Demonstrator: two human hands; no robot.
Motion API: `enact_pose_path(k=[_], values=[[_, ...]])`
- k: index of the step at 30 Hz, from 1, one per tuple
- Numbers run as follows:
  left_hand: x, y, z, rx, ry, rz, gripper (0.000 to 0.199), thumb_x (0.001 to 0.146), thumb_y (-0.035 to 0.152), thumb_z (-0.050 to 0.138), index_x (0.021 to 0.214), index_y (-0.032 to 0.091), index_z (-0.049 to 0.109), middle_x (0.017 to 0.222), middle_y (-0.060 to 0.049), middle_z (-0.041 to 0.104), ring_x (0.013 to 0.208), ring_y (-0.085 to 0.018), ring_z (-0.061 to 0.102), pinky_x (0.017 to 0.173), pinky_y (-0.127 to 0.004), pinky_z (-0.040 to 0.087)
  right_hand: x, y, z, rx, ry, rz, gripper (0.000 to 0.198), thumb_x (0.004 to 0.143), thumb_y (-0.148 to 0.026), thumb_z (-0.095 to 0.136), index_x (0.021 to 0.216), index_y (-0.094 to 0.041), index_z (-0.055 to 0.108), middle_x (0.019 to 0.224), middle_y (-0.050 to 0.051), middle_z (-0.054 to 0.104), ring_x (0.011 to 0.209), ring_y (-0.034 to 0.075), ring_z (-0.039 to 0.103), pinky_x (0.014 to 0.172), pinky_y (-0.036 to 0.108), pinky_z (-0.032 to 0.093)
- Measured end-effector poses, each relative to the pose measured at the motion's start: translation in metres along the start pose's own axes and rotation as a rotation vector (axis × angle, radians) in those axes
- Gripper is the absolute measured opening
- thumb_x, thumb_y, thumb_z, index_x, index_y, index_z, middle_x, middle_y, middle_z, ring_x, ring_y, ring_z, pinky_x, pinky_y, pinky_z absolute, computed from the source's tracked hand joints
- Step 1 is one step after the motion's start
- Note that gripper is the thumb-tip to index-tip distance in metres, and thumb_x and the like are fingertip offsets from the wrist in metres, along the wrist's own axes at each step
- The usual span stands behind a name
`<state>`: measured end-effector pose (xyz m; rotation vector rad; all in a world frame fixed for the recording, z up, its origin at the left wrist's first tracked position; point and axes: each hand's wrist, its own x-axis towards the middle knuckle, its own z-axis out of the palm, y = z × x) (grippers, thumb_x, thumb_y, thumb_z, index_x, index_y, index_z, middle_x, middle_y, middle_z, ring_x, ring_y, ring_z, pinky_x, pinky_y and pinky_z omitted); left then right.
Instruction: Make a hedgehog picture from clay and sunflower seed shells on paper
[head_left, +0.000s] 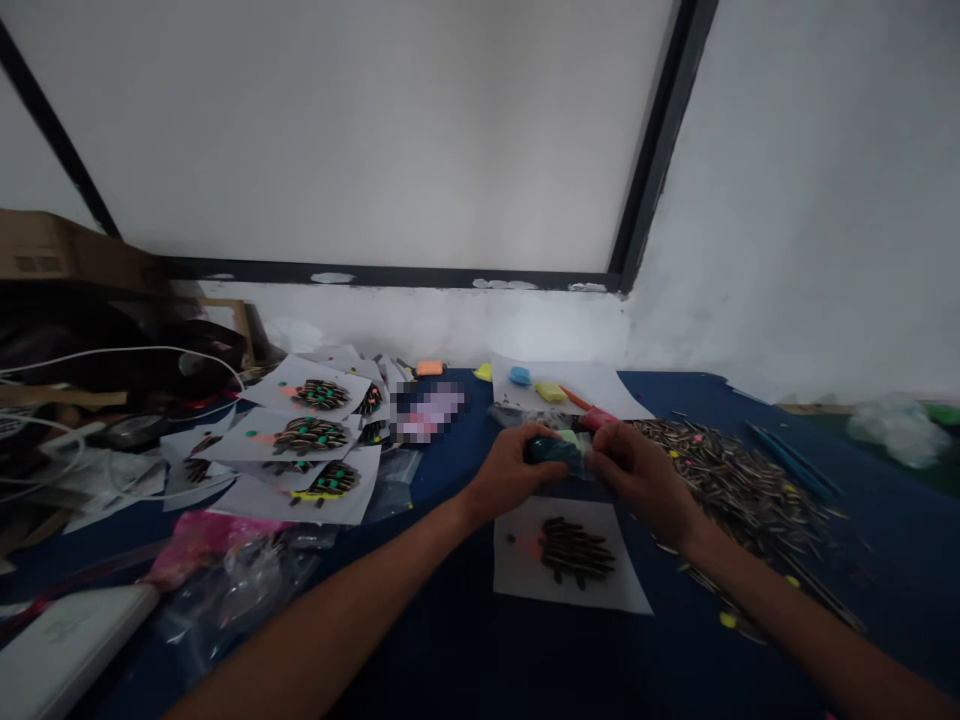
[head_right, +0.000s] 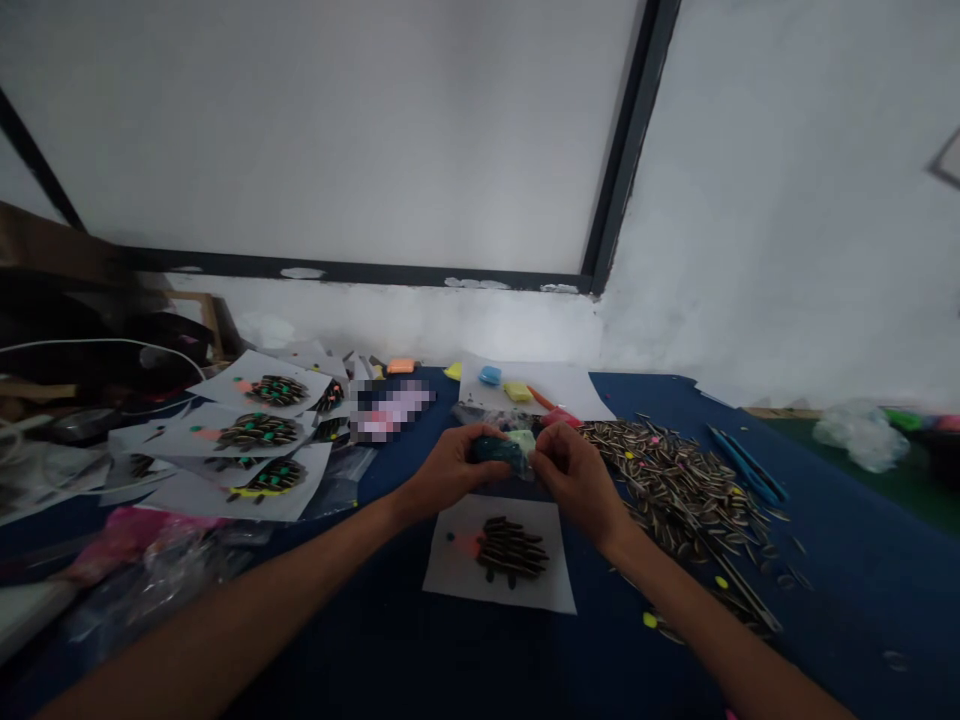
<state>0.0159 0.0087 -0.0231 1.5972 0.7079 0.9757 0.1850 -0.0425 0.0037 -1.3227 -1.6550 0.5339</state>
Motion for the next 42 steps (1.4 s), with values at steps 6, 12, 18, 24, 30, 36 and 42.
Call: enact_pose_path(k=[6,12,18,24,30,36,42], values=[[-0.002,0.008,0.002,-0.204,-0.049,-0.089,0.031,0.061,0.016,0.076,0.088,0.011,0.061,0.067,0.001,0.060,0.058,-0.010,0.059,0.060,-0.024,0.048,-0.001,0.003,0.001,-0.001,0.019,-0.040,0.012,0.077,-0.030,0.054,0.071,-0.023,0.047,0.054,-0.005,0.047,0.046,0.011,0.043,0.043,0.023,0.032],[-0.002,0.014,-0.001,-0.412,-0.054,-0.226,0.034,0.062,0.030,0.080,0.080,0.011,0.060,0.073,-0.003,0.064,0.062,-0.014,0.063,0.065,-0.030,0.052,-0.003,0.003,0.003,-0.009,0.028,-0.068,0.012,0.079,-0.030,0.056,0.072,-0.022,0.049,0.052,-0.006,0.044,0.044,0.010,0.039,0.042,0.022,0.029],[-0.002,0.010,0.001,-0.419,-0.027,-0.229,0.033,0.065,0.021,0.078,0.093,0.012,0.063,0.073,-0.003,0.067,0.062,-0.013,0.064,0.066,-0.028,0.049,-0.001,0.006,0.002,0.003,0.036,-0.084,0.014,0.080,-0.033,0.057,0.072,-0.022,0.054,0.057,-0.003,0.053,0.049,0.012,0.048,0.045,0.023,0.036],[-0.004,0.017,0.001,-0.305,-0.037,-0.192,0.034,0.059,0.010,0.077,0.092,0.011,0.065,0.070,0.000,0.065,0.060,-0.009,0.057,0.063,-0.022,0.044,-0.001,0.012,0.001,0.003,0.042,-0.069,0.013,0.080,-0.034,0.058,0.077,-0.021,0.062,0.066,0.001,0.064,0.057,0.016,0.057,0.051,0.026,0.044],[-0.003,0.010,0.001,-0.286,-0.031,-0.128,0.025,0.063,0.021,0.076,0.081,0.010,0.065,0.064,-0.001,0.063,0.058,-0.012,0.058,0.060,-0.024,0.045,0.000,0.012,-0.001,-0.011,-0.019,-0.027,0.018,0.078,-0.033,0.060,0.080,-0.019,0.070,0.063,0.002,0.066,0.052,0.016,0.058,0.046,0.026,0.044],[-0.001,0.004,-0.003,-0.336,-0.020,-0.151,0.031,0.061,0.022,0.077,0.088,0.009,0.066,0.067,-0.003,0.065,0.064,-0.014,0.061,0.067,-0.027,0.048,0.000,0.012,-0.005,-0.041,-0.123,0.003,0.023,0.076,-0.033,0.063,0.089,-0.019,0.076,0.055,0.001,0.065,0.043,0.015,0.056,0.038,0.025,0.039],[0.000,0.006,-0.004,-0.370,-0.065,-0.169,0.031,0.062,0.025,0.080,0.086,0.009,0.068,0.071,-0.004,0.066,0.065,-0.013,0.060,0.068,-0.027,0.047,-0.001,0.014,-0.007,-0.136,-0.085,-0.072,0.021,0.075,-0.031,0.067,0.090,-0.020,0.076,0.064,0.002,0.069,0.050,0.015,0.057,0.043,0.027,0.043]])
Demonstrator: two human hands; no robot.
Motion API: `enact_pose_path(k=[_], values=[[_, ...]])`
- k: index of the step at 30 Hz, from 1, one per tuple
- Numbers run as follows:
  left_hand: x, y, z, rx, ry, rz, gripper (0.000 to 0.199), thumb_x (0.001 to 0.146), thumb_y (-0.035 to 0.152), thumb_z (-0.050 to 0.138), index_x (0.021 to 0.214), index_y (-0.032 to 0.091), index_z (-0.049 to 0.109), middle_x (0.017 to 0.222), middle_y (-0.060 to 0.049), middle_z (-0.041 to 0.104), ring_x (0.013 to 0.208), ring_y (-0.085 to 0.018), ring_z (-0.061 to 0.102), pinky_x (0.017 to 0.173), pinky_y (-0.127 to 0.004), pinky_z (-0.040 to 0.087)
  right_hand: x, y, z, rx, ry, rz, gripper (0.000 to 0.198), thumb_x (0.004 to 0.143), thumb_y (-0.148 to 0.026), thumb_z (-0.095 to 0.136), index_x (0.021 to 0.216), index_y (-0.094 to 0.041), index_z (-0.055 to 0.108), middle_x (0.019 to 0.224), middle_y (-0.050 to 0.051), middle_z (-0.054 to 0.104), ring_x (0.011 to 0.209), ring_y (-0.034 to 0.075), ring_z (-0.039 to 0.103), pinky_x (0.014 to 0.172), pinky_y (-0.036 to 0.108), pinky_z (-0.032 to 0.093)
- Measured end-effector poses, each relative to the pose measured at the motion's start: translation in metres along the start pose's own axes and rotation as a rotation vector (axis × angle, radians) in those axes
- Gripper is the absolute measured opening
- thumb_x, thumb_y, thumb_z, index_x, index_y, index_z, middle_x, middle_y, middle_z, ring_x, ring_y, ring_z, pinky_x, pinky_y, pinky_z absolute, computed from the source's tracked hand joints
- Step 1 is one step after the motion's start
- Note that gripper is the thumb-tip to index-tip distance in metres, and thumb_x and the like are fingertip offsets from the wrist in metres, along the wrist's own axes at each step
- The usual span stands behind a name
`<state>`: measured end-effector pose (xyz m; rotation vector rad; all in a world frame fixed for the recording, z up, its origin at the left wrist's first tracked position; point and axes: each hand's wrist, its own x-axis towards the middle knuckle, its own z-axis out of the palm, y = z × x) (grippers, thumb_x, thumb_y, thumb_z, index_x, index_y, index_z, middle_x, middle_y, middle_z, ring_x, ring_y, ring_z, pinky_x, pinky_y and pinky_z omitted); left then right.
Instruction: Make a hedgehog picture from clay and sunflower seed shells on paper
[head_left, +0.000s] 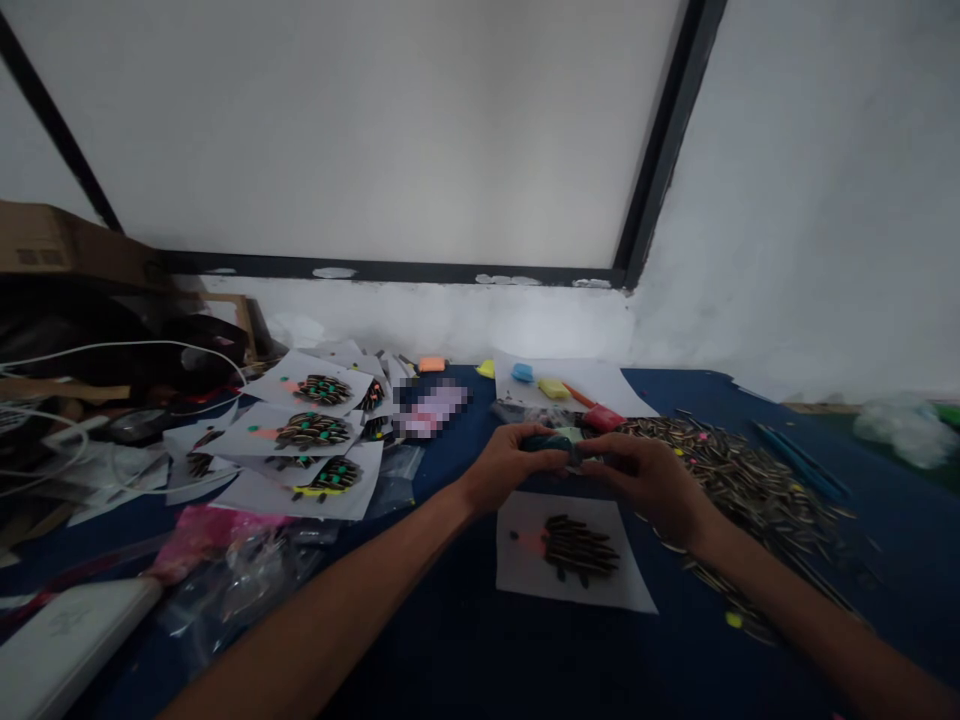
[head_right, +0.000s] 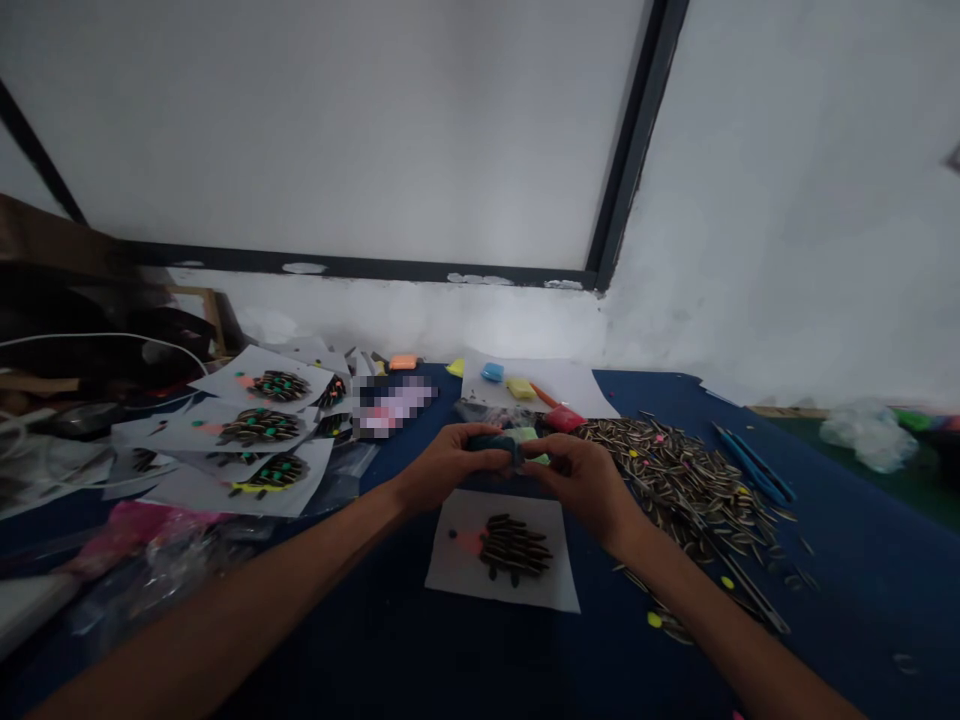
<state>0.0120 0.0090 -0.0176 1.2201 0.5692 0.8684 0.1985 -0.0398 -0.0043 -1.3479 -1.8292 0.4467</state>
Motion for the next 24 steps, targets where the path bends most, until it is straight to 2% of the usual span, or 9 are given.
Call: enact_pose_path(k=[7,10,15,19,24], values=[[-0.0040,0.0036,0.0034,-0.041,0.033,-0.106,0.035,0.055,0.031,0.084,0.076,0.010,0.067,0.070,-0.003,0.065,0.059,-0.011,0.060,0.057,-0.025,0.048,-0.0004,-0.0010,0.0026,-0.079,0.046,-0.142,0.014,0.076,-0.026,0.064,0.082,-0.022,0.075,0.087,0.005,0.071,0.061,0.016,0.062,0.053,0.028,0.050],[-0.0041,0.0042,0.0044,-0.026,-0.002,-0.134,0.041,0.051,0.035,0.086,0.073,0.010,0.063,0.067,-0.003,0.065,0.054,-0.013,0.062,0.050,-0.024,0.048,-0.0012,-0.0008,0.0039,-0.101,0.059,-0.187,0.012,0.078,-0.026,0.062,0.080,-0.023,0.074,0.087,0.006,0.070,0.070,0.018,0.064,0.056,0.028,0.051],[-0.0044,0.0055,0.0079,-0.003,0.036,-0.120,0.041,0.053,0.033,0.085,0.079,0.010,0.064,0.065,-0.002,0.063,0.050,-0.013,0.061,0.045,-0.023,0.046,-0.0014,0.0005,0.0034,-0.127,0.072,-0.209,0.009,0.077,-0.023,0.064,0.078,-0.022,0.072,0.089,0.006,0.068,0.063,0.015,0.062,0.053,0.027,0.050],[-0.0051,0.0064,0.0085,-0.006,0.057,-0.108,0.037,0.056,0.031,0.084,0.080,0.009,0.066,0.064,-0.002,0.063,0.052,-0.014,0.061,0.046,-0.024,0.045,-0.0006,0.0014,0.0019,-0.137,0.059,-0.218,0.011,0.079,-0.023,0.062,0.080,-0.021,0.073,0.092,0.007,0.067,0.069,0.017,0.064,0.053,0.027,0.050],[-0.0057,0.0084,0.0061,0.031,-0.002,-0.139,0.037,0.056,0.032,0.085,0.079,0.008,0.069,0.063,-0.003,0.063,0.051,-0.013,0.059,0.049,-0.025,0.045,-0.0012,-0.0026,0.0019,-0.168,0.019,-0.243,0.013,0.080,-0.021,0.061,0.077,-0.023,0.074,0.091,0.006,0.067,0.076,0.019,0.065,0.057,0.028,0.051]])
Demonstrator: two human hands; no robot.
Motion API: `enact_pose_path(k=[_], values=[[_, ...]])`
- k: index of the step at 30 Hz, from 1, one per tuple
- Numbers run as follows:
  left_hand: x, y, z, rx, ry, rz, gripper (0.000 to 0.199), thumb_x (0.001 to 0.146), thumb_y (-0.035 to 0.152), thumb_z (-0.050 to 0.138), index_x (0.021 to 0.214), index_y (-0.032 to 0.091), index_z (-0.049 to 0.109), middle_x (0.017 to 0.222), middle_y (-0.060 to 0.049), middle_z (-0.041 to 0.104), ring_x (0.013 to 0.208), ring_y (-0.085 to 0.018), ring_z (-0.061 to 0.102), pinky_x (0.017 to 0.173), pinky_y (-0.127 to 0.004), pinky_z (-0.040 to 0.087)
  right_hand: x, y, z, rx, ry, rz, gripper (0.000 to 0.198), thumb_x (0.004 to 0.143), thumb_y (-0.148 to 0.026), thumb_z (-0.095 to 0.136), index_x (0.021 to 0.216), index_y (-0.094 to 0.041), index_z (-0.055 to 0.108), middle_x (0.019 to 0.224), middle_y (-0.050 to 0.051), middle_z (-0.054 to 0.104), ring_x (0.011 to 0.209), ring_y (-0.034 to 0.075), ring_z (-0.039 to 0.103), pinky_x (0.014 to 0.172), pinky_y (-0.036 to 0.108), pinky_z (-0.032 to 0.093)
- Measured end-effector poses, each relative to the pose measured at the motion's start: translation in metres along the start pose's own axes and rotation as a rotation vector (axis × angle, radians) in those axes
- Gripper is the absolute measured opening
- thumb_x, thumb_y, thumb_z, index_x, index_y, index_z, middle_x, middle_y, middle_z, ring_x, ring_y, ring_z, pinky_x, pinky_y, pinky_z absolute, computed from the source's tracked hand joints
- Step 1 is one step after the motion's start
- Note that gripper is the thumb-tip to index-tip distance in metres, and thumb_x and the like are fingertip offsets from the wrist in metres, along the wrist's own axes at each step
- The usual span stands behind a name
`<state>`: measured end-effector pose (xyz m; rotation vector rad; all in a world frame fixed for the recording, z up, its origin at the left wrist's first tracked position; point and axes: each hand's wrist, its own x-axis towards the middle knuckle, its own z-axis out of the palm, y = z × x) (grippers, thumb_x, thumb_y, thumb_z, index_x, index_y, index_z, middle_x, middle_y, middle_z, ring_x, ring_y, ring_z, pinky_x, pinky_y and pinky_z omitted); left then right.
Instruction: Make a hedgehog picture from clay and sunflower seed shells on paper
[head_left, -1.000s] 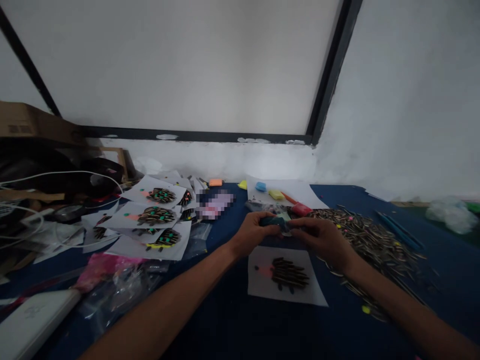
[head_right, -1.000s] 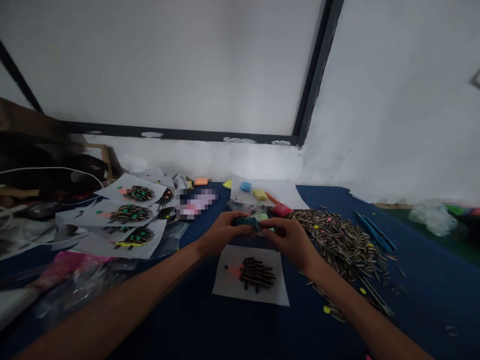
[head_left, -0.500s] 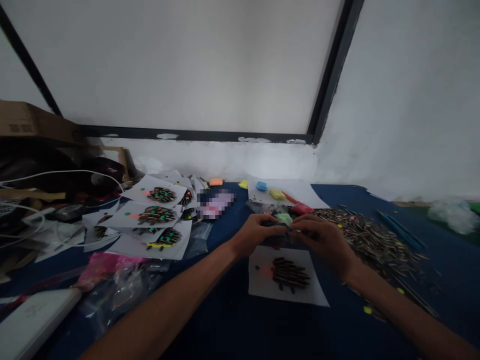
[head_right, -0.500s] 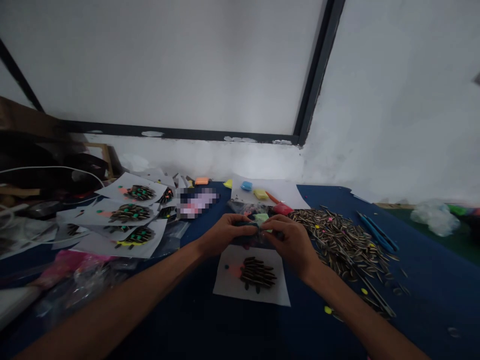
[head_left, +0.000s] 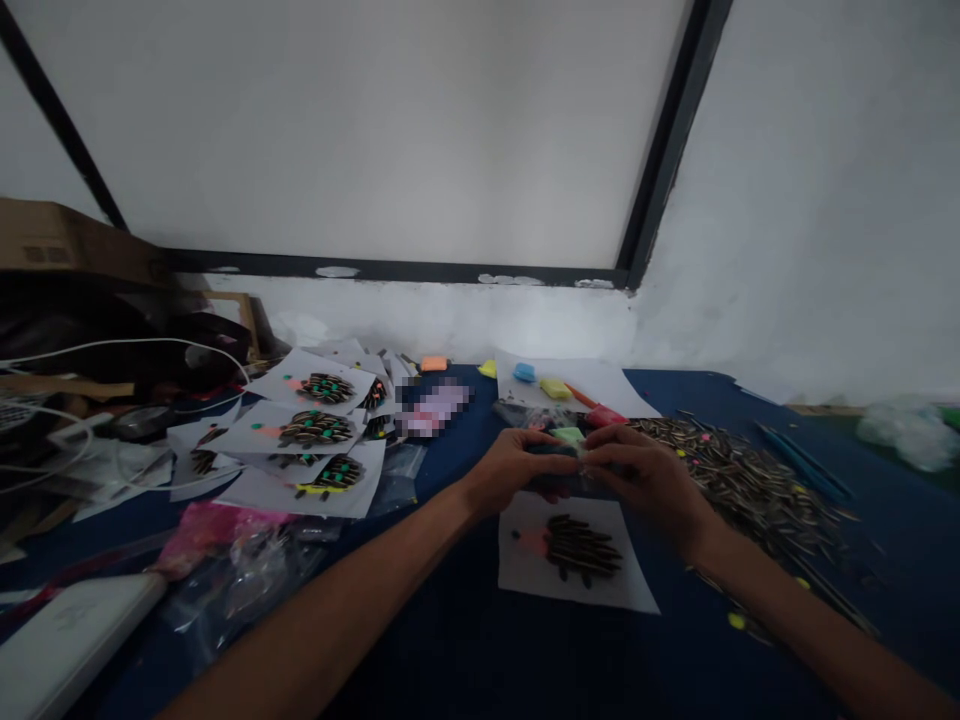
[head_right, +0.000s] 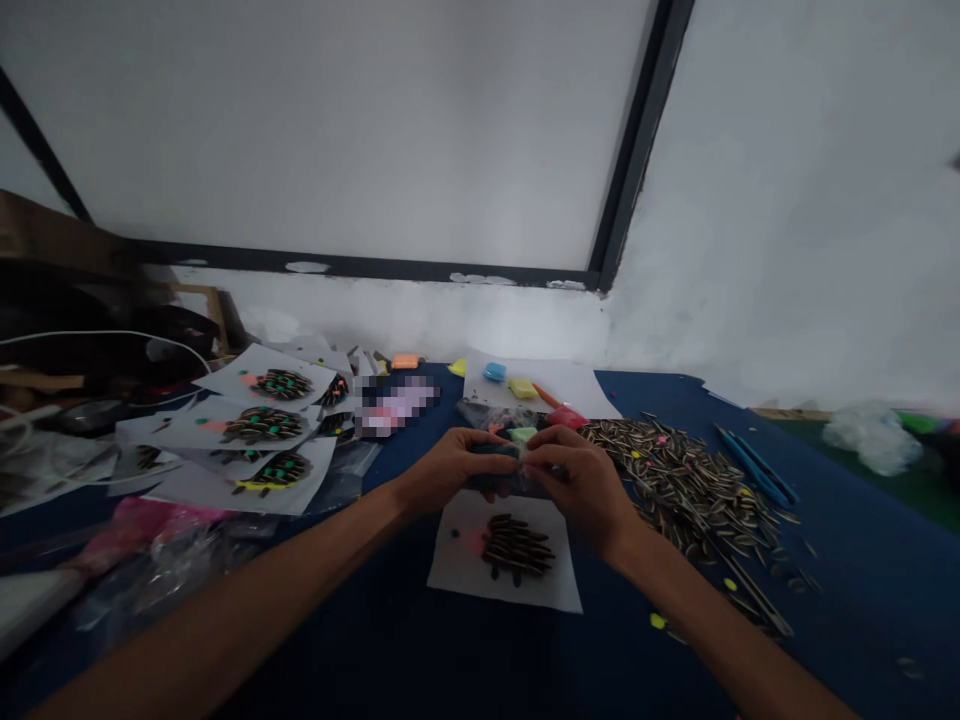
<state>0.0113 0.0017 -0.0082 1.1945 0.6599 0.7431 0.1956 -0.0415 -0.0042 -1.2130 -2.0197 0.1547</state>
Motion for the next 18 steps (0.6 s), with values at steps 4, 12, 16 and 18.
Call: enact_pose_path(k=[4,12,16,18], values=[[0.0002,0.0008,0.0008,0.009,0.036,-0.008,0.035,0.055,0.031,0.085,0.075,0.008,0.068,0.056,0.000,0.060,0.045,-0.010,0.055,0.045,-0.022,0.040,0.0000,-0.0029,-0.0013,-0.023,-0.017,-0.021,0.016,0.081,-0.020,0.060,0.078,-0.024,0.074,0.093,0.007,0.068,0.082,0.021,0.065,0.064,0.031,0.053],[-0.0001,0.0002,0.0028,-0.032,0.076,-0.021,0.037,0.052,0.030,0.086,0.076,0.009,0.068,0.062,-0.001,0.062,0.048,-0.011,0.058,0.044,-0.021,0.039,-0.0007,0.0010,-0.0006,-0.068,-0.002,-0.047,0.018,0.083,-0.021,0.058,0.083,-0.026,0.076,0.095,0.006,0.069,0.082,0.020,0.066,0.065,0.031,0.054],[-0.0020,0.0016,0.0053,0.007,0.105,-0.011,0.035,0.053,0.028,0.086,0.076,0.009,0.068,0.057,0.000,0.060,0.047,-0.011,0.056,0.043,-0.021,0.039,-0.0021,-0.0023,0.0009,-0.111,0.041,-0.056,0.016,0.081,-0.020,0.059,0.077,-0.025,0.074,0.094,0.006,0.068,0.080,0.020,0.066,0.068,0.032,0.053],[-0.0027,0.0022,0.0063,-0.002,0.111,0.001,0.034,0.053,0.027,0.085,0.075,0.009,0.067,0.058,0.000,0.060,0.047,-0.010,0.055,0.044,-0.021,0.039,-0.0024,-0.0047,0.0009,-0.123,0.056,-0.059,0.016,0.081,-0.020,0.059,0.075,-0.024,0.073,0.092,0.006,0.068,0.080,0.020,0.066,0.066,0.031,0.053]])
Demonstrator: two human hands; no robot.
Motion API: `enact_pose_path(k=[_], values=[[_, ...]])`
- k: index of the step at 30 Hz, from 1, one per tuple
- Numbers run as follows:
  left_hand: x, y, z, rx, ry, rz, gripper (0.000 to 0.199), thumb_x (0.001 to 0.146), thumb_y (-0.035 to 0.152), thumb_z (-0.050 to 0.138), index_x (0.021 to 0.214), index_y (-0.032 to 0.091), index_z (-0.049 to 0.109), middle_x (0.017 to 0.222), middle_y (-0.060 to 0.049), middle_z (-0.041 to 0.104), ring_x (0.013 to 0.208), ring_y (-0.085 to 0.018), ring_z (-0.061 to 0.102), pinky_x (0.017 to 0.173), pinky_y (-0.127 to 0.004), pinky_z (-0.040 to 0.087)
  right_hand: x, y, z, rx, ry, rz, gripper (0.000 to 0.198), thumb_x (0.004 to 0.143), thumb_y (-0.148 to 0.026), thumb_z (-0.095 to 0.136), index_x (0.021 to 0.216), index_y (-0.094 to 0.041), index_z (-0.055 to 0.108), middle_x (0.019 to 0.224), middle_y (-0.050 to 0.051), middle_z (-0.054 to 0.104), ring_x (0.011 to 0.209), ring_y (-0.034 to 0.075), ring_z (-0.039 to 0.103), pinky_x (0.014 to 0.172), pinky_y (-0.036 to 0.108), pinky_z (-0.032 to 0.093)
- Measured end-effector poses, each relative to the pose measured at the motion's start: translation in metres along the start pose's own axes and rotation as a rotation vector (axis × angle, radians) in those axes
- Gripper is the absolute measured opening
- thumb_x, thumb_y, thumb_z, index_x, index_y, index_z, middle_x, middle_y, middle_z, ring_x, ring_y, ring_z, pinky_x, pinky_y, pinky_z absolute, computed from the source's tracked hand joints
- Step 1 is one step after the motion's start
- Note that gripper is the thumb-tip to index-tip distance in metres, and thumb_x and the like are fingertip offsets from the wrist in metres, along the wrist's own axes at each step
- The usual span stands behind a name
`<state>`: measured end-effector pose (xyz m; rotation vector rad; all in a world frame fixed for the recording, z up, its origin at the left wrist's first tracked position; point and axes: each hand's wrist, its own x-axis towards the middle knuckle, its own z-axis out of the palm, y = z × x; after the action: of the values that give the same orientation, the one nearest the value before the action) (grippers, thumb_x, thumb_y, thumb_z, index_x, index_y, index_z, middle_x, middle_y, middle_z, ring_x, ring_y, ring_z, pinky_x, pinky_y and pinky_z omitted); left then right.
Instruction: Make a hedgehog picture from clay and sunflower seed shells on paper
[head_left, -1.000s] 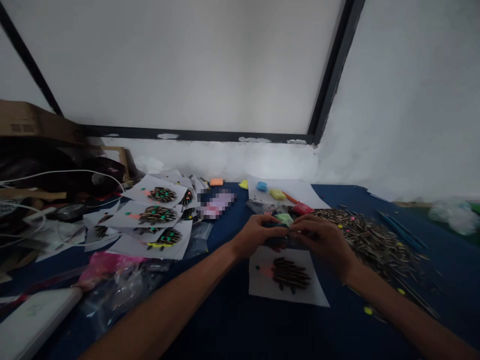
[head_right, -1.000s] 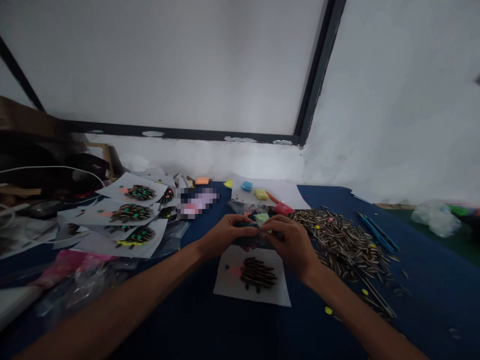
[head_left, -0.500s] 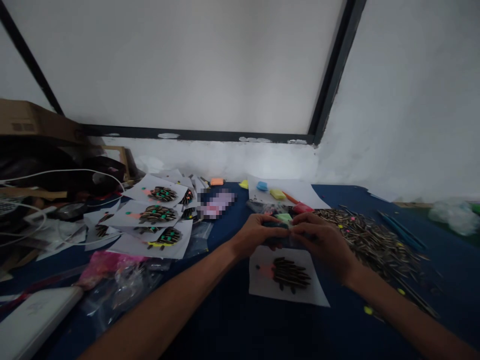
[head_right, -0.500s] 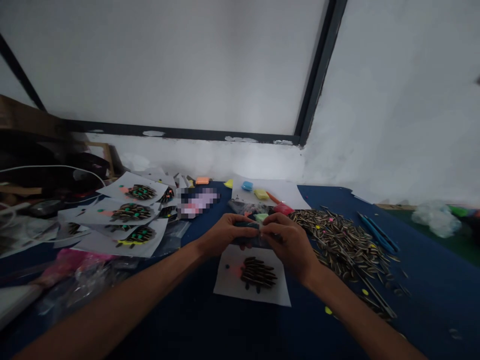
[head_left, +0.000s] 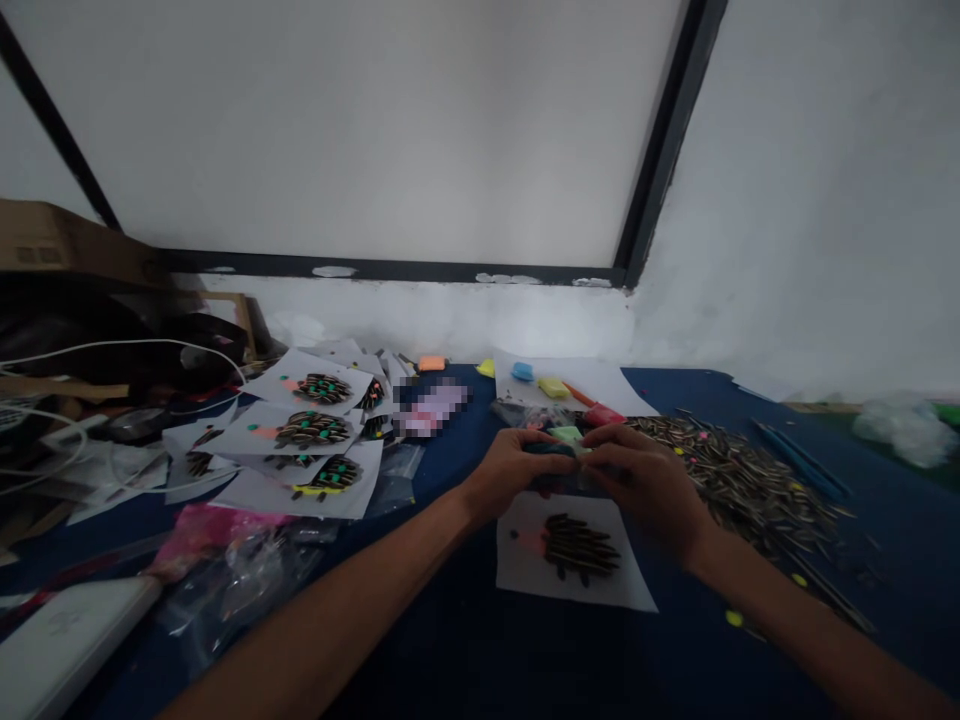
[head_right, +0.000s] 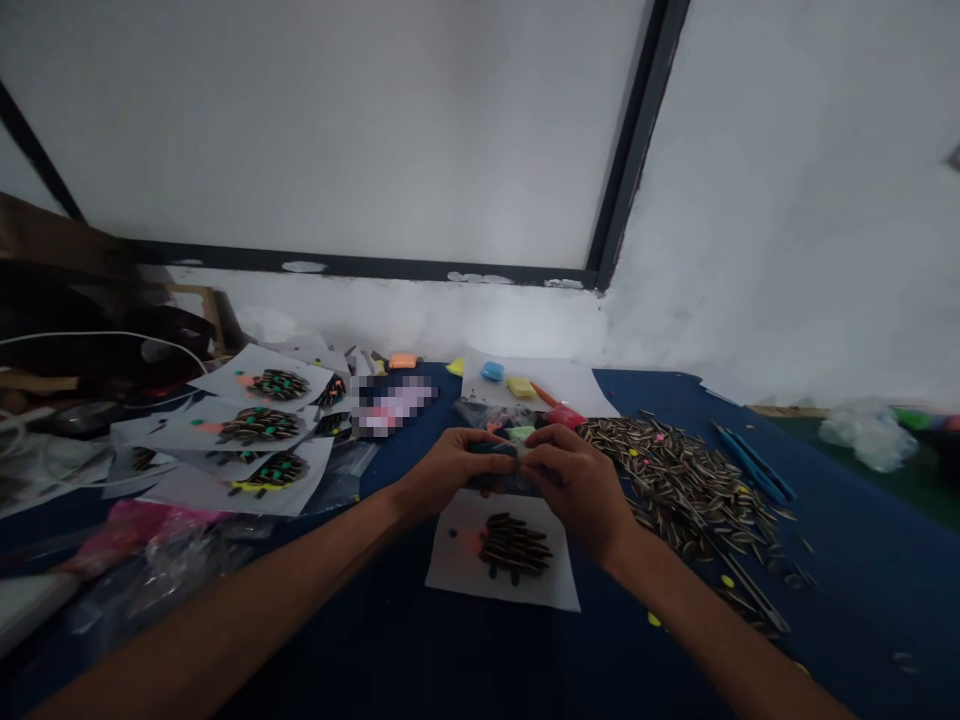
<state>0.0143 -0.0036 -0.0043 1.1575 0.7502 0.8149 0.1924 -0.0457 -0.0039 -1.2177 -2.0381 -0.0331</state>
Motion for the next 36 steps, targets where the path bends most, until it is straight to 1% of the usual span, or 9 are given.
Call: enact_pose_path(k=[5,12,18,22,24,27,30,33,36], values=[[0.002,-0.002,0.000,-0.015,0.004,0.012,0.032,0.052,0.023,0.084,0.074,0.009,0.066,0.058,0.000,0.060,0.045,-0.010,0.055,0.044,-0.021,0.039,0.000,-0.005,0.002,-0.009,0.016,-0.002,0.013,0.079,-0.019,0.059,0.075,-0.023,0.071,0.090,0.007,0.068,0.078,0.019,0.065,0.067,0.031,0.052],[0.001,-0.006,0.003,0.067,0.034,0.031,0.013,0.064,0.012,0.071,0.074,0.010,0.064,0.050,0.002,0.057,0.043,-0.008,0.052,0.042,-0.019,0.036,-0.004,-0.010,0.010,0.050,0.073,0.041,0.007,0.073,-0.018,0.060,0.070,-0.022,0.065,0.090,0.008,0.062,0.085,0.023,0.062,0.072,0.036,0.051],[0.003,-0.005,0.004,0.035,0.074,0.014,0.018,0.063,0.012,0.073,0.078,0.011,0.063,0.055,0.003,0.057,0.042,-0.007,0.051,0.041,-0.019,0.036,0.000,-0.010,0.006,0.249,0.172,0.181,0.008,0.078,-0.025,0.060,0.071,-0.021,0.061,0.095,0.009,0.060,0.083,0.021,0.062,0.051,0.026,0.047],[0.010,-0.011,-0.004,-0.043,0.059,0.055,0.027,0.063,0.015,0.076,0.088,0.011,0.064,0.073,-0.002,0.066,0.058,-0.011,0.060,0.058,-0.023,0.046,0.006,-0.006,0.000,0.399,0.216,0.302,0.012,0.083,-0.031,0.056,0.089,-0.020,0.059,0.099,0.009,0.064,0.074,0.018,0.064,0.047,0.025,0.047],[0.014,-0.014,-0.010,0.025,0.079,0.130,0.021,0.066,0.018,0.075,0.083,0.011,0.066,0.074,-0.002,0.066,0.063,-0.011,0.060,0.063,-0.022,0.045,0.008,-0.007,-0.002,0.451,0.183,0.339,0.016,0.082,-0.032,0.056,0.092,-0.020,0.060,0.095,0.009,0.067,0.067,0.017,0.064,0.045,0.025,0.046],[0.021,-0.018,-0.021,0.235,0.147,0.241,0.018,0.069,0.020,0.073,0.084,0.011,0.070,0.080,-0.004,0.068,0.074,-0.013,0.061,0.070,-0.023,0.045,0.008,-0.010,-0.004,0.492,0.116,0.362,0.016,0.080,-0.034,0.056,0.082,-0.019,0.062,0.074,0.004,0.067,0.058,0.015,0.062,0.043,0.024,0.045],[0.026,-0.022,-0.031,0.401,0.174,0.273,0.019,0.071,0.022,0.071,0.086,0.010,0.072,0.084,-0.006,0.070,0.082,-0.018,0.062,0.077,-0.026,0.046,0.008,-0.014,-0.003,0.512,0.036,0.380,0.017,0.081,-0.033,0.055,0.074,-0.019,0.062,0.055,0.000,0.060,0.048,0.013,0.057,0.042,0.023,0.043],[0.028,-0.026,-0.034,0.513,0.182,0.317,0.025,0.073,0.023,0.069,0.096,0.012,0.072,0.094,-0.009,0.071,0.091,-0.021,0.063,0.084,-0.032,0.047,0.008,-0.013,-0.001,0.520,-0.015,0.411,0.019,0.082,-0.035,0.055,0.074,-0.018,0.061,0.060,0.001,0.063,0.044,0.012,0.055,0.040,0.023,0.042],[0.026,-0.025,-0.030,0.690,0.333,0.467,0.035,0.069,0.020,0.074,0.103,0.016,0.070,0.107,-0.009,0.067,0.104,-0.024,0.058,0.095,-0.039,0.043,0.008,-0.010,0.000,0.504,-0.018,0.424,0.022,0.081,-0.039,0.058,0.077,-0.018,0.064,0.064,0.002,0.065,0.047,0.014,0.058,0.042,0.025,0.044]])
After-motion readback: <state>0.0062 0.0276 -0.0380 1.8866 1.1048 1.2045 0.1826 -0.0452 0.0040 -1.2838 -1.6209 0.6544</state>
